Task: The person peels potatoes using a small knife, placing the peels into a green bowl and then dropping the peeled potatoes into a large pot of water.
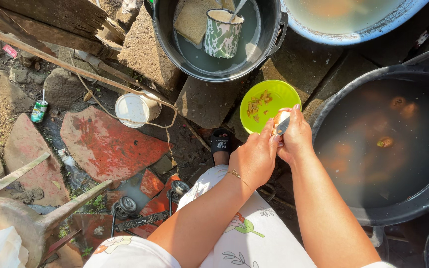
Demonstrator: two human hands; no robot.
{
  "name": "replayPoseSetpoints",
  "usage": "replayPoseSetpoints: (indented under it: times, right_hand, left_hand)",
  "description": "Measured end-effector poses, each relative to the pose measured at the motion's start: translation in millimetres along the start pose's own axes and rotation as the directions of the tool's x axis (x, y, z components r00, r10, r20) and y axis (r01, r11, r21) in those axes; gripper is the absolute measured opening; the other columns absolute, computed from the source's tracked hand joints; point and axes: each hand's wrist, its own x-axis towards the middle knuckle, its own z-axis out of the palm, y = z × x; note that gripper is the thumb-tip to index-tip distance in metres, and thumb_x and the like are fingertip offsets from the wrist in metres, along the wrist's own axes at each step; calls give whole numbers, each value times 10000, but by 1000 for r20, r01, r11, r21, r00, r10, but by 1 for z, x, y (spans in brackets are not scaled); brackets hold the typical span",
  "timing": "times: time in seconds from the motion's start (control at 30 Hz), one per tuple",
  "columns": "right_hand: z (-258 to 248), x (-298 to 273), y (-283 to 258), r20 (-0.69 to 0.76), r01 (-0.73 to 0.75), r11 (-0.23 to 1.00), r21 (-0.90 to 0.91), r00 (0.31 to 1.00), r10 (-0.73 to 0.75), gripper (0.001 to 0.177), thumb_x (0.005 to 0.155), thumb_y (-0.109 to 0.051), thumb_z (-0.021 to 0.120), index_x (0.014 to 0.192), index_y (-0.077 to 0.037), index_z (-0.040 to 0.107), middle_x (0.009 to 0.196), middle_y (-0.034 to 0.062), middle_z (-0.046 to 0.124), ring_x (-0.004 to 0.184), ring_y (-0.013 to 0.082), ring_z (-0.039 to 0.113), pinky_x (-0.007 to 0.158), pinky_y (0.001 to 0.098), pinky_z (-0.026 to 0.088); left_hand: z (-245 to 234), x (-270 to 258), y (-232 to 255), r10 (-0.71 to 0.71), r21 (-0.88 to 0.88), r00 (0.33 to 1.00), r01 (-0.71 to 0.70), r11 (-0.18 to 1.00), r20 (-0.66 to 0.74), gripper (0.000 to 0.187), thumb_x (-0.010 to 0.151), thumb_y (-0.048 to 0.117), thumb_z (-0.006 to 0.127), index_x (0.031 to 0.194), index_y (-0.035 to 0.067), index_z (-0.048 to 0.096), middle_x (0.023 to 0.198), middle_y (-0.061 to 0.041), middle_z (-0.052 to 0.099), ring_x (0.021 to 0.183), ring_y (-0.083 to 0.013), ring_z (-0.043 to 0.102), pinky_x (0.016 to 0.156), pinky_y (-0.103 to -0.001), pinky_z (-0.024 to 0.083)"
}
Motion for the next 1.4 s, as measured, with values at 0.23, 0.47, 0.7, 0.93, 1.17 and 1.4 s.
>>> replayPoseSetpoints:
  times: [0.23, 0.47, 0.7, 0.93, 1.17, 1.4]
  right_hand:
    - [6, -12, -6, 82, -57, 990, -125, 994, 68, 433, 1157, -507, 332, 1119, -153, 578, 865, 61, 554, 515, 105, 447, 398, 259, 351]
    - [10, -21, -13, 53, -100, 990, -100, 993, 106, 442, 1153, -524, 334, 1094, -156, 572, 802, 43, 574, 500, 85, 400, 393, 243, 282]
    - [6, -14, -10, -6, -90, 992, -89, 996, 90, 506, 1149, -546, 332, 1145, -121, 605, 809, 48, 585, 508, 101, 446, 393, 271, 315]
    - [9, -27, -5, 71, -95, 989, -118, 992, 104, 448, 1140, -547, 336, 1224, -173, 569, 849, 39, 612, 501, 81, 438, 391, 236, 294]
    - [0, -17, -9, 89, 10, 996, -93, 996, -2, 506, 1145, -557, 337, 1241, -120, 576, 903, 49, 635, 576, 92, 510, 408, 247, 331]
    - [2, -24, 2, 99, -28, 981, -192, 994, 48, 513, 1118, -596, 357, 1274, -157, 572, 886, 37, 613, 586, 88, 509, 431, 242, 349]
  left_hand:
    - [19, 30, -15, -1, -22, 1000, 1, 1000, -4, 553, 1132, 479, 380, 1576, 170, 498, 1207, -227, 722, 1044, -446, 730, 884, -540, 585]
    - [8, 39, -22, 136, -111, 990, -140, 984, -40, 503, 1147, 452, 390, 1517, 161, 568, 1198, -200, 765, 1084, -419, 737, 905, -524, 584]
    - [-7, 10, 4, -14, 65, 997, 9, 998, 74, 569, 1095, 444, 395, 1616, 223, 458, 1197, -212, 718, 980, -433, 737, 851, -538, 583]
    - [6, 46, -26, 159, -122, 983, -169, 978, -89, 499, 1175, 440, 416, 1525, 124, 579, 1253, -213, 753, 1103, -415, 738, 924, -504, 590]
    - [-16, 8, 12, -4, 71, 997, -2, 998, 83, 577, 1089, 428, 392, 1622, 219, 467, 1157, -213, 719, 955, -439, 735, 839, -534, 582]
    - [0, 54, -21, 36, -135, 999, -39, 990, -23, 527, 1132, 421, 411, 1540, 127, 566, 1232, -236, 743, 1123, -433, 713, 950, -517, 561]
